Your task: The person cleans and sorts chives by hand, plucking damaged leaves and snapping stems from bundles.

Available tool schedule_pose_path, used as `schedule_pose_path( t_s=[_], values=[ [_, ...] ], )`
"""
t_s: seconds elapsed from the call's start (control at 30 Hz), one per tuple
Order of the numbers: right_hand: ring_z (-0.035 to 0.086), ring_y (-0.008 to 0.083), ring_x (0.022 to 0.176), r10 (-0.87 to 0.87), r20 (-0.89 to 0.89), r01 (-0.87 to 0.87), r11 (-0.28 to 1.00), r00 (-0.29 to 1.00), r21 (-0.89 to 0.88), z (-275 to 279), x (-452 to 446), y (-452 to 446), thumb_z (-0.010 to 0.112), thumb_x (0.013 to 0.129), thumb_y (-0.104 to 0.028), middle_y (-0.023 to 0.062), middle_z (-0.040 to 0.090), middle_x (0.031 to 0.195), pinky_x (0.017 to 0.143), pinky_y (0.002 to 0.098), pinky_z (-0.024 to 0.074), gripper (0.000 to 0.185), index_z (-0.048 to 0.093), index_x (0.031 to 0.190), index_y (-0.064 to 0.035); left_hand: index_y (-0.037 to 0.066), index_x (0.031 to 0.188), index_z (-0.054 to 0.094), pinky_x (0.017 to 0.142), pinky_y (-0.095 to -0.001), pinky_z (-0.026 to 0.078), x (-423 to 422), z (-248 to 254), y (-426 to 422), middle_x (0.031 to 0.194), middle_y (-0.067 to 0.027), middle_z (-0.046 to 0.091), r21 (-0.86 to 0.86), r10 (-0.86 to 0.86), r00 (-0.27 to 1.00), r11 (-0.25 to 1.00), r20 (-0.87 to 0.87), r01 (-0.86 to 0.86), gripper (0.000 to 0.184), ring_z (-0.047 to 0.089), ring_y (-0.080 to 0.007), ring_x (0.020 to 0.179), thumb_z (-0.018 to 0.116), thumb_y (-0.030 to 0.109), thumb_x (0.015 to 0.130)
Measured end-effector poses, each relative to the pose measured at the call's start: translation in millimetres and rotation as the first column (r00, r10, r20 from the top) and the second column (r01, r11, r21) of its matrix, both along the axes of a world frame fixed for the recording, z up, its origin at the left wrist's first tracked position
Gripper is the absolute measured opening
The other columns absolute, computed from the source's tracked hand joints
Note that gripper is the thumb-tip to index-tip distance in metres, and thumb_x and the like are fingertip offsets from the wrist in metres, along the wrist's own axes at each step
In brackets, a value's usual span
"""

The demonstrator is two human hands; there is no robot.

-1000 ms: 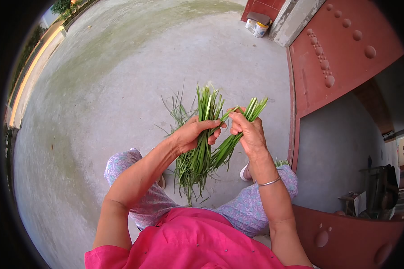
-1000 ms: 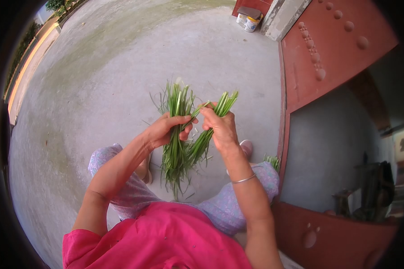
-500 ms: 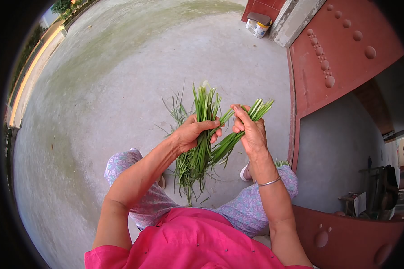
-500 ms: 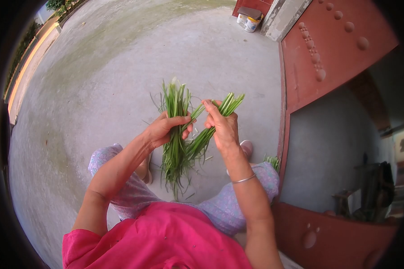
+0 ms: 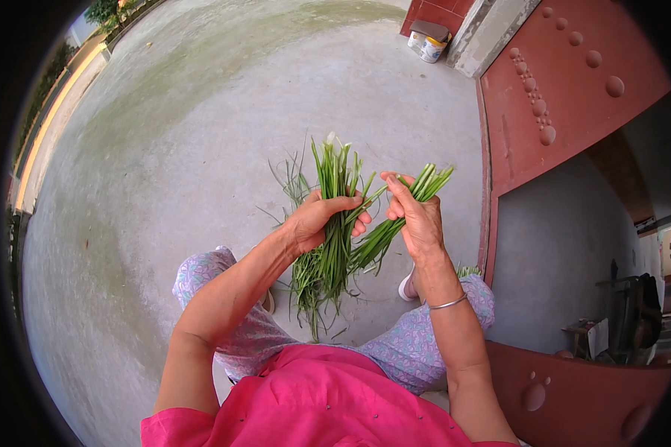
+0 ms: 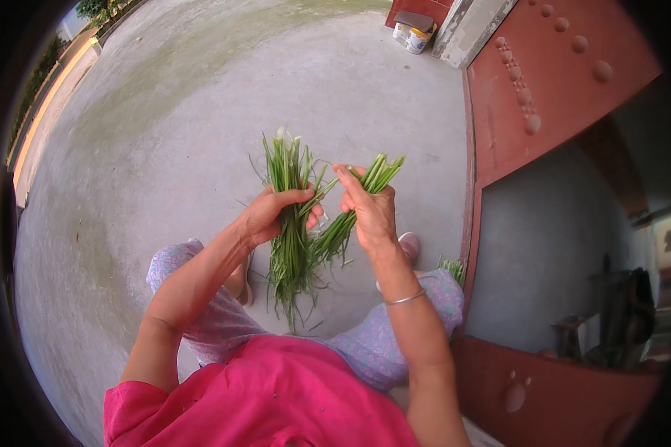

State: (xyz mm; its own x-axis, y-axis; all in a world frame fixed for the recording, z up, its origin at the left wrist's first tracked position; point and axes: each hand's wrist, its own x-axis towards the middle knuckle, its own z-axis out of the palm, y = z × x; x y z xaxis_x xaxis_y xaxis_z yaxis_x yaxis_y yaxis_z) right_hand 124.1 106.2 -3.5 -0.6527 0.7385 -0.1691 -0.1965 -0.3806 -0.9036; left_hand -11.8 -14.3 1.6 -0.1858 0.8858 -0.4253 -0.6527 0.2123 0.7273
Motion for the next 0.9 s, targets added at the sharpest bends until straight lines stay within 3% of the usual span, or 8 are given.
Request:
schedule_pose_path(
  t_s=[0.5, 0.9],
  values=[
    [0.044, 0.0050, 0.054, 0.049, 0.039, -0.052, 0.997, 0.998, 0.063, -1.5, -0.5, -1.3, 0.072, 0.083, -0.014, -0.0017, 0.059, 0.071, 0.050, 0.0218, 0.0358, 0.022, 0.068, 0.097, 0.0028, 0.001, 0.099, 0.055, 0.056, -0.0268, 0.052, 0.1, -1.3, -0.6, 0.078, -0.0129, 0.065, 0.001, -0.023, 0.999, 1.000, -0.032, 0.023, 0.016, 0.062, -0.0159, 0.062, 0.061, 0.012, 0.089],
    [0.045, 0.0061, 0.055, 0.158, 0.031, -0.159, 0.985, 0.987, 0.069, -3.1, -1.3, -5.8, 0.070, 0.086, -0.018, -0.0002, 0.059, 0.071, 0.052, 0.0217, 0.0384, 0.020, 0.067, 0.092, 0.0002, 0.000, 0.101, 0.057, 0.057, -0.0285, 0.051, 0.9, 1.5, -1.3, 0.077, -0.0112, 0.064, -0.002, -0.081, 0.994, 0.997, -0.070, 0.081, 0.017, 0.062, -0.0177, 0.062, 0.060, 0.013, 0.090]
  ],
)
